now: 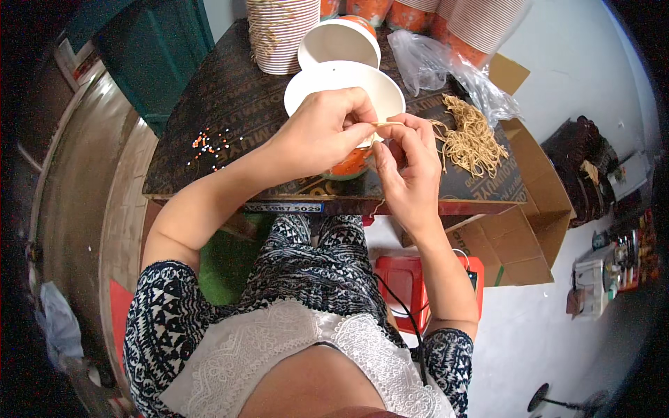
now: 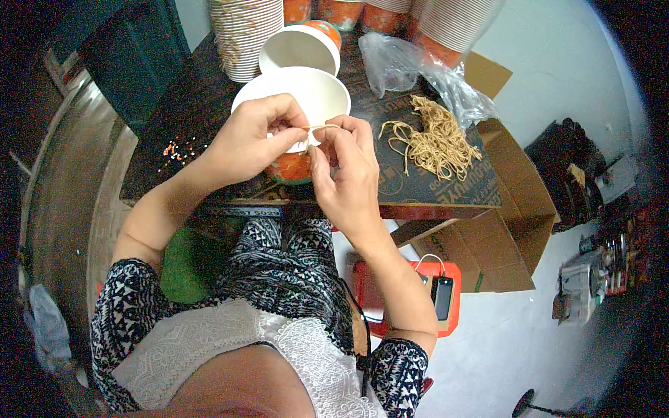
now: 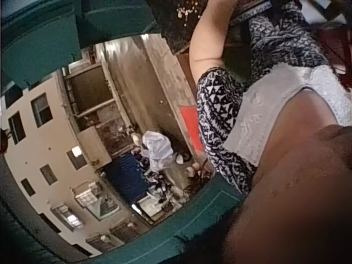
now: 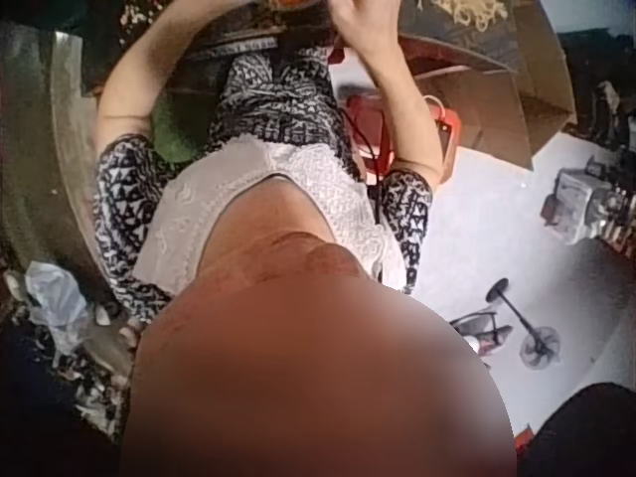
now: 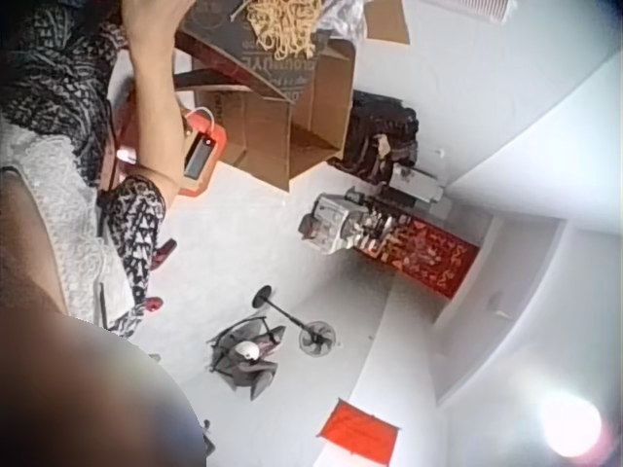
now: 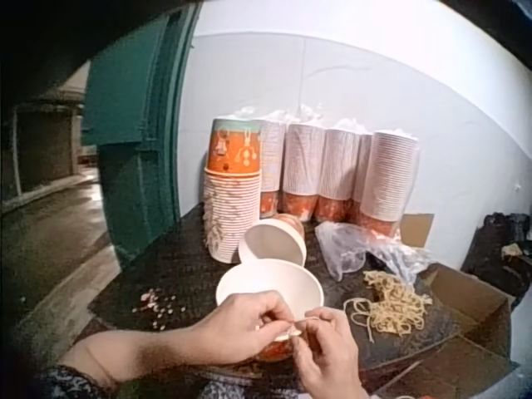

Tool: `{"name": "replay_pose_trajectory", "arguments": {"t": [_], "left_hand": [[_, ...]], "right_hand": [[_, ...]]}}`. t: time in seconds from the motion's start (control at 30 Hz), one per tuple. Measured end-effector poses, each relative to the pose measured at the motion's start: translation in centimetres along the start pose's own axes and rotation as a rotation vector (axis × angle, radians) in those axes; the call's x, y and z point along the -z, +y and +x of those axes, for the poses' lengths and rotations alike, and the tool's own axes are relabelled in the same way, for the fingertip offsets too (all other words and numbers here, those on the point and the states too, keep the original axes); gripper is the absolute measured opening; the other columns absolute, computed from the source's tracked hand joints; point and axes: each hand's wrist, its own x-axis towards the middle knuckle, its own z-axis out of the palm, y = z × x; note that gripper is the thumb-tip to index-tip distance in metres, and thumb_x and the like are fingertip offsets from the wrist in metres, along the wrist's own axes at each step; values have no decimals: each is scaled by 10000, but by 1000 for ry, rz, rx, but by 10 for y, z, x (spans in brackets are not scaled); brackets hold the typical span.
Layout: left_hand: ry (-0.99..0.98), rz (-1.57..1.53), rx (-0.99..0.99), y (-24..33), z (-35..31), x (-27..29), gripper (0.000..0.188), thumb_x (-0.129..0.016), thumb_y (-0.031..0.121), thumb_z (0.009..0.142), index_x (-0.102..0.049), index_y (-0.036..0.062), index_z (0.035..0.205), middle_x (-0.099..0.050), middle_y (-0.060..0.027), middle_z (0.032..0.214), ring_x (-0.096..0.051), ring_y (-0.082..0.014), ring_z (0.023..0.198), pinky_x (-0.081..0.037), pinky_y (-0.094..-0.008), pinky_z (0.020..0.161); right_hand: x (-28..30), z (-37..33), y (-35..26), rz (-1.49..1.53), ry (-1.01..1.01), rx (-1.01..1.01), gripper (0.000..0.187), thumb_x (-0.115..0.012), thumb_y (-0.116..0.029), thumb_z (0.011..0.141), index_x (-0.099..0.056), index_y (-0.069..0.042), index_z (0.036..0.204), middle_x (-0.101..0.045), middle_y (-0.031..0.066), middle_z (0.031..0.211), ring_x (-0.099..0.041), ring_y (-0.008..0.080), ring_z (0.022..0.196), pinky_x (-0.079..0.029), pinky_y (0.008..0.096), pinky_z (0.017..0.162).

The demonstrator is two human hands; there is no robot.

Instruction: Attaching elastic strings to paper bowls by threading them through holes and tying them.

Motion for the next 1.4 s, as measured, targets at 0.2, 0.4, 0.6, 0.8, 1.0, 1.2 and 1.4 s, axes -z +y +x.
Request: {"name": "replay_pose_trajectory", "arguments": {"t": [0.2, 0.4, 0.6, 0.8, 1.0, 1.2, 1.4], "left_hand": [[-79, 74, -81, -4, 0, 5, 60, -648, -11, 847, -619, -17, 899, -624, -24, 804, -579, -71, 738, -488, -232, 679], [-11, 155, -171, -1, 1, 0, 53, -645, -26, 838, -604, -24, 872, -602, -32, 774, -550, -64, 690, -475, -235, 623], [133, 151, -197, -9, -2, -7, 68, -651, -22, 842, -603, -23, 891, -605, -31, 774, -534, -57, 663, -468, -230, 585], [89, 47, -185, -8, -4, -7, 70, -648, -12, 854, -600, -12, 904, -608, -14, 789, -538, -48, 691, -471, -210, 617], [27, 0, -92, -3, -5, -5, 58, -643, -4, 862, -601, -10, 902, -606, 2, 794, -541, -43, 717, -471, -212, 629], [-44, -42, -48, -1, -1, -2, 41, -632, 4, 861, -601, -17, 879, -610, -11, 777, -550, -56, 709, -475, -227, 637], [16, -63, 126, -10, 10, 2, 26, -583, -3, 827, -594, -13, 848, -626, -47, 751, -582, -91, 682, -471, -245, 611]], "right_hand": [[1, 2, 4, -27, -6, 35, 177, -651, 53, 797, -605, 9, 962, -560, 156, 1022, -599, 221, 786, -498, 314, 687], [2, 2, 2, -6, -28, 5, 158, -644, 39, 810, -609, 9, 962, -564, 157, 1009, -600, 225, 784, -496, 318, 683], [3, 5, 9, -50, 2, 83, 182, -590, 40, 849, -624, 3, 1024, -571, 172, 1001, -610, 278, 849, -498, 340, 727], [5, 6, 7, 71, -80, -1, 156, -580, 32, 864, -627, 9, 1011, -582, 163, 991, -606, 289, 882, -492, 354, 759], [-1, 1, 2, 122, -39, -127, 66, -609, 22, 857, -600, 11, 922, -577, 156, 981, -598, 282, 887, -494, 348, 768], [-6, -5, 3, -249, 126, 340, 171, -637, 119, 788, -566, 35, 919, -462, 220, 1138, -573, 316, 916, -506, 357, 764], [-3, -11, 5, -308, -17, 565, 260, -610, 185, 698, -596, 68, 929, -475, 192, 1082, -539, 266, 881, -487, 316, 701]]}}
